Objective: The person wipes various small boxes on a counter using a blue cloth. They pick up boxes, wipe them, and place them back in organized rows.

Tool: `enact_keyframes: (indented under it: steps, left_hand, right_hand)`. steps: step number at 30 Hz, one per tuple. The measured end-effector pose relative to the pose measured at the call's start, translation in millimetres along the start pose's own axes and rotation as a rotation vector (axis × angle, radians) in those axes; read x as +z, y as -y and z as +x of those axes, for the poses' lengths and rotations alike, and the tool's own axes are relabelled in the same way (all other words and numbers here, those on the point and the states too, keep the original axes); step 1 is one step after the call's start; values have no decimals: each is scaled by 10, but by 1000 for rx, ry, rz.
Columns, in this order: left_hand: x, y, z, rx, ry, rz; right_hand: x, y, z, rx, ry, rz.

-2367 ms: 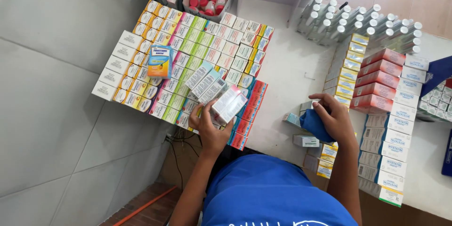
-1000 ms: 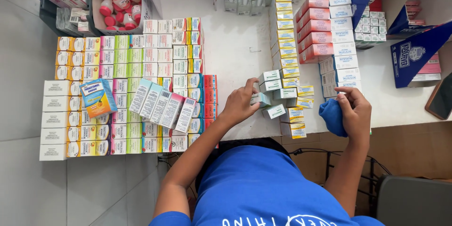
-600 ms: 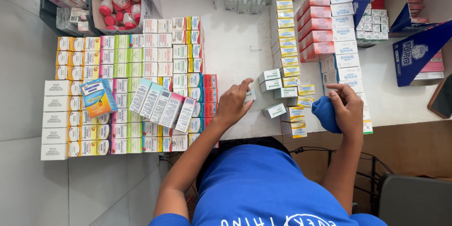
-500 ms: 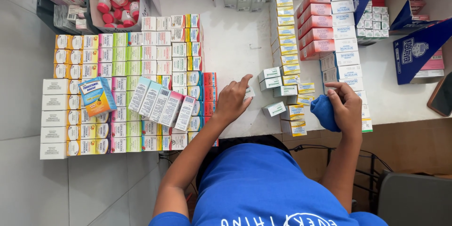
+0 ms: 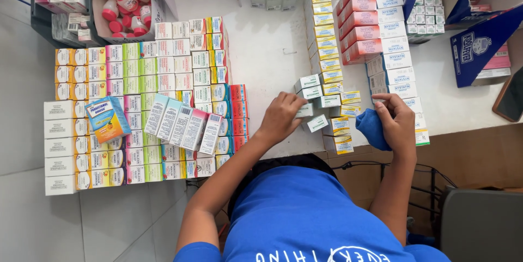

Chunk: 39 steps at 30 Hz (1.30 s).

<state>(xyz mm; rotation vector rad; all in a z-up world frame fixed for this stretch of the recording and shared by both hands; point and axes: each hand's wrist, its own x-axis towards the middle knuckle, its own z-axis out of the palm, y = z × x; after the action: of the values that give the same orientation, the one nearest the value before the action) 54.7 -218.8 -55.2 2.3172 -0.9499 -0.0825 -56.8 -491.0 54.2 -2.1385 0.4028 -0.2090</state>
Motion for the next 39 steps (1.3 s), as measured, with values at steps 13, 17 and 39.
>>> enact_keyframes:
  steps: [13, 17, 39]
  left_hand:
    - [-1, -215, 256, 265, -86, 147]
    - [73, -404, 36, 349, -108, 400]
    - [121, -408, 435, 166, -151, 328]
  right_hand:
    - [34, -30, -161, 38, -12, -5]
    - [41, 11, -165, 43, -19, 4]
    - [93, 36, -195, 32, 23, -7]
